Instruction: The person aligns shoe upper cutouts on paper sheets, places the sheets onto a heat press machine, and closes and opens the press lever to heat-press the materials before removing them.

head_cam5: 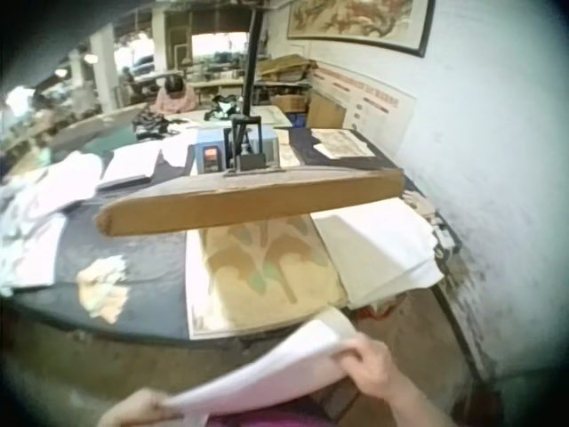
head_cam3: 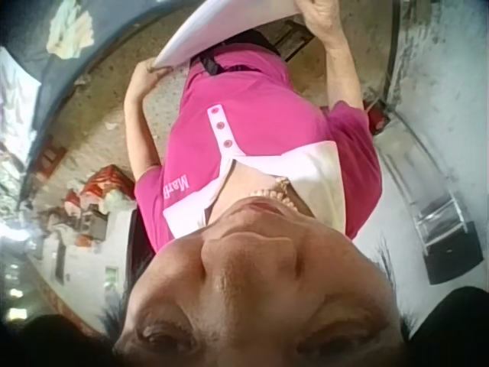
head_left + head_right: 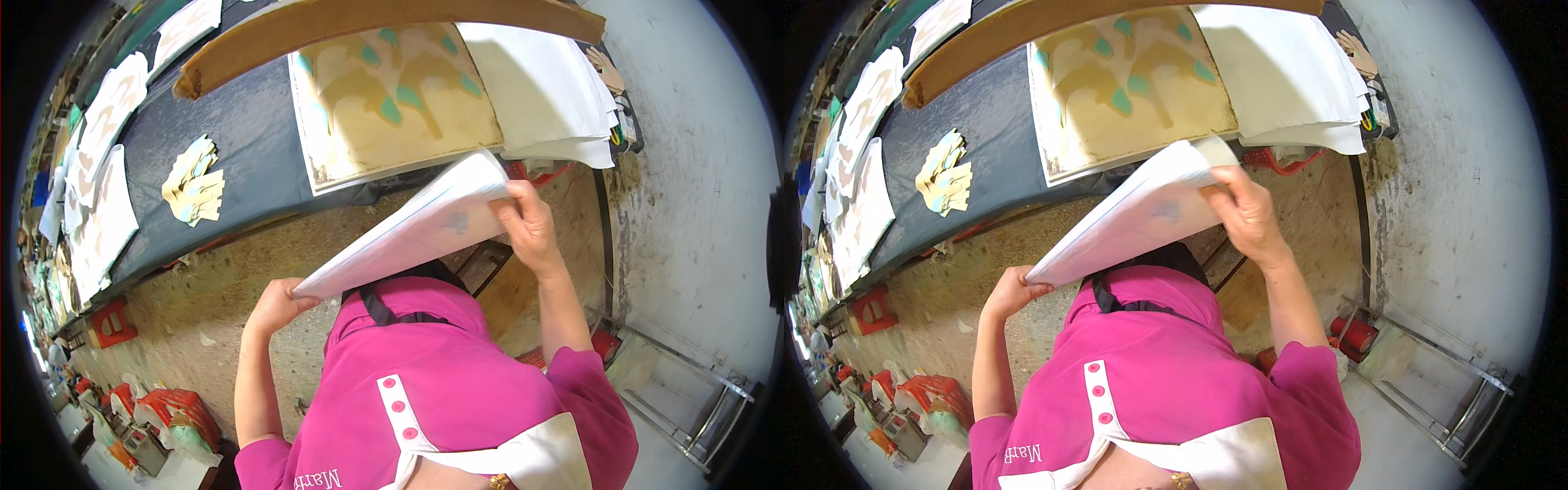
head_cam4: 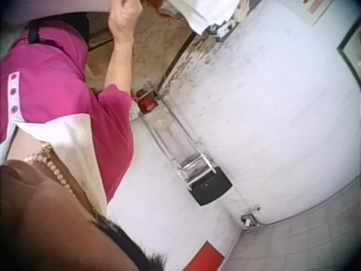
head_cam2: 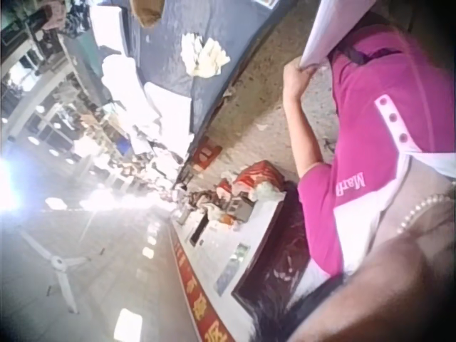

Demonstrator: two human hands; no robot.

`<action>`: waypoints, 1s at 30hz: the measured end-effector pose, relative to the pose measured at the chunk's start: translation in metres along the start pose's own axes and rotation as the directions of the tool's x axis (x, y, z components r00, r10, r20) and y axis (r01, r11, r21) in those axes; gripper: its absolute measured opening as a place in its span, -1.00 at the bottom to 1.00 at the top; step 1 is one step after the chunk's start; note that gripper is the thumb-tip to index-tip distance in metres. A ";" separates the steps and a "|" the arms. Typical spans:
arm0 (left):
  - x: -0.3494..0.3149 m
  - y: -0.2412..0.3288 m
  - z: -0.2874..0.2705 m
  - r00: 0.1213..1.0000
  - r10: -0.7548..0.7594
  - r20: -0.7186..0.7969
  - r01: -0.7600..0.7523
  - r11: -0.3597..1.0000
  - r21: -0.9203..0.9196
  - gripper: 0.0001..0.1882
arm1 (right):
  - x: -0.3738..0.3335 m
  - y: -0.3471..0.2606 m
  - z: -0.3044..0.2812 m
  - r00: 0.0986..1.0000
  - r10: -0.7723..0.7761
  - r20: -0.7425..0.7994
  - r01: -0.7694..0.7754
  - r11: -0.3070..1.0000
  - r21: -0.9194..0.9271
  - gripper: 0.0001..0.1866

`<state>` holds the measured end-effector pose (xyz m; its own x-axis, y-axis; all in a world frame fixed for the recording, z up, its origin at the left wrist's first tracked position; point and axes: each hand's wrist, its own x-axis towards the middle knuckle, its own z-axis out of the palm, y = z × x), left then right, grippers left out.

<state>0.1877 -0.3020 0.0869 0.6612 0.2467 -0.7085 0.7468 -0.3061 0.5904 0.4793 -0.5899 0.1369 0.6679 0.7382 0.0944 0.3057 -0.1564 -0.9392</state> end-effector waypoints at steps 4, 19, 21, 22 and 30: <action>0.030 -0.016 -0.004 0.998 -0.011 -0.057 0.006 0.996 -0.090 -0.70 | 0.002 0.045 -0.040 0.993 0.069 -0.100 -0.099 0.933 -0.346 -0.82; 0.186 0.122 -0.163 0.727 0.238 -0.643 -0.664 0.482 -0.572 -0.43 | 0.252 0.167 -0.085 0.960 0.033 -0.278 -0.051 0.997 -0.055 -0.64; 0.203 0.105 -0.177 0.754 0.253 -0.606 -0.628 0.010 -0.778 -0.65 | 0.278 0.181 -0.085 0.957 -0.133 -0.257 0.064 0.963 -0.261 -0.63; 0.207 0.101 -0.177 0.751 0.231 -0.618 -0.635 0.000 -0.772 -0.65 | 0.287 0.179 -0.078 0.928 -0.288 -0.235 0.159 0.878 -0.451 -0.62; 0.224 0.079 -0.124 0.642 0.024 -0.767 -0.534 0.732 -0.424 -0.43 | 0.319 0.205 -0.062 0.984 -0.123 -0.131 0.073 0.940 -0.334 -0.55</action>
<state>0.4034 -0.1573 0.0230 0.4966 0.8559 -0.1442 0.2238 0.0342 0.9740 0.7969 -0.4269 -0.0054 0.7085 0.6592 0.2517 0.5628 -0.3127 -0.7652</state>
